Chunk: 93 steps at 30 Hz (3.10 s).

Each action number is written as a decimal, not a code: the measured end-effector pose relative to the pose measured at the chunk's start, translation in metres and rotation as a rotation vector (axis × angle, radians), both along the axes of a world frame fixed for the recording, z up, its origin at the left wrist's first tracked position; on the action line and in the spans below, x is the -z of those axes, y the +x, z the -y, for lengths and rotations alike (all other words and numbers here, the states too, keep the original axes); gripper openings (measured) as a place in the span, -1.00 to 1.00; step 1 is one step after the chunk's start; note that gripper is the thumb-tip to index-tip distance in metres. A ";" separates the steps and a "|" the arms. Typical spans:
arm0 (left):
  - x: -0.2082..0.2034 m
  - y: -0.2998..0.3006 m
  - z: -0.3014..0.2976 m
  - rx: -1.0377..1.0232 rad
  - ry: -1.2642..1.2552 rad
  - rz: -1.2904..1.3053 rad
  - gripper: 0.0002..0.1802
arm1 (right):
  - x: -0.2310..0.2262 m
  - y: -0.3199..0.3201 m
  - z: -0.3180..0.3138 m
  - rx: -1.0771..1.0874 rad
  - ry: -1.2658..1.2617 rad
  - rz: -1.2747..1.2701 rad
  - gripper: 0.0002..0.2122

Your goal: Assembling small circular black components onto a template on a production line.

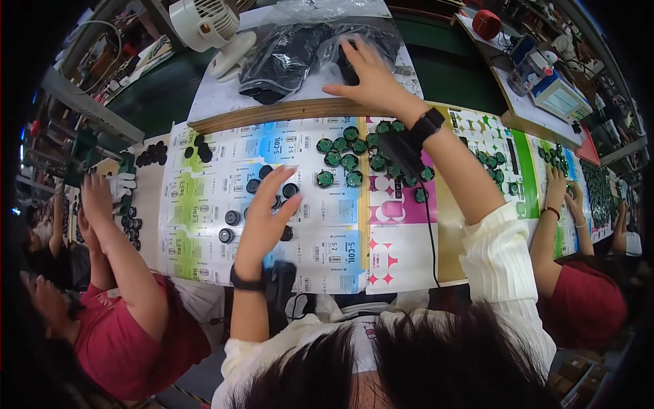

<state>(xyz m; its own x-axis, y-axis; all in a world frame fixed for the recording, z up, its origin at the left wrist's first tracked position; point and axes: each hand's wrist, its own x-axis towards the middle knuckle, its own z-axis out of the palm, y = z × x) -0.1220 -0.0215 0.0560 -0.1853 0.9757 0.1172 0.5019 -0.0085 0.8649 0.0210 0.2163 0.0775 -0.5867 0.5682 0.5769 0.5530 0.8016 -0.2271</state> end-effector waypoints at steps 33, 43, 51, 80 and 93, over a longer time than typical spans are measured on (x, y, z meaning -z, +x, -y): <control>-0.009 0.033 0.003 0.288 0.230 2.136 -0.01 | -0.120 0.079 0.177 -0.716 -0.634 -0.402 -0.76; 0.056 0.030 0.131 -0.355 0.325 1.651 -0.57 | 0.056 0.117 0.242 -0.739 -0.891 -0.468 -0.77; 0.050 0.048 0.141 -0.406 0.464 1.442 -0.62 | 0.093 0.131 0.254 -0.515 -1.184 -0.420 -0.79; 0.043 0.033 0.152 -0.173 0.602 1.479 -0.62 | 0.079 0.106 0.244 -0.442 -0.646 -0.407 -0.85; 0.042 0.019 0.174 -0.131 0.650 1.510 -0.60 | 0.041 0.088 0.243 -0.563 -0.782 -0.407 -0.87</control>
<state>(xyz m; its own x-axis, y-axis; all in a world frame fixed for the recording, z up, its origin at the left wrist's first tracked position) -0.1035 -0.1953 0.0138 -0.5768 0.8076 0.1228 -0.7115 -0.5706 0.4101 0.1090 -0.0267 0.0363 -0.7263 0.5731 0.3795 -0.0891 0.4689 -0.8787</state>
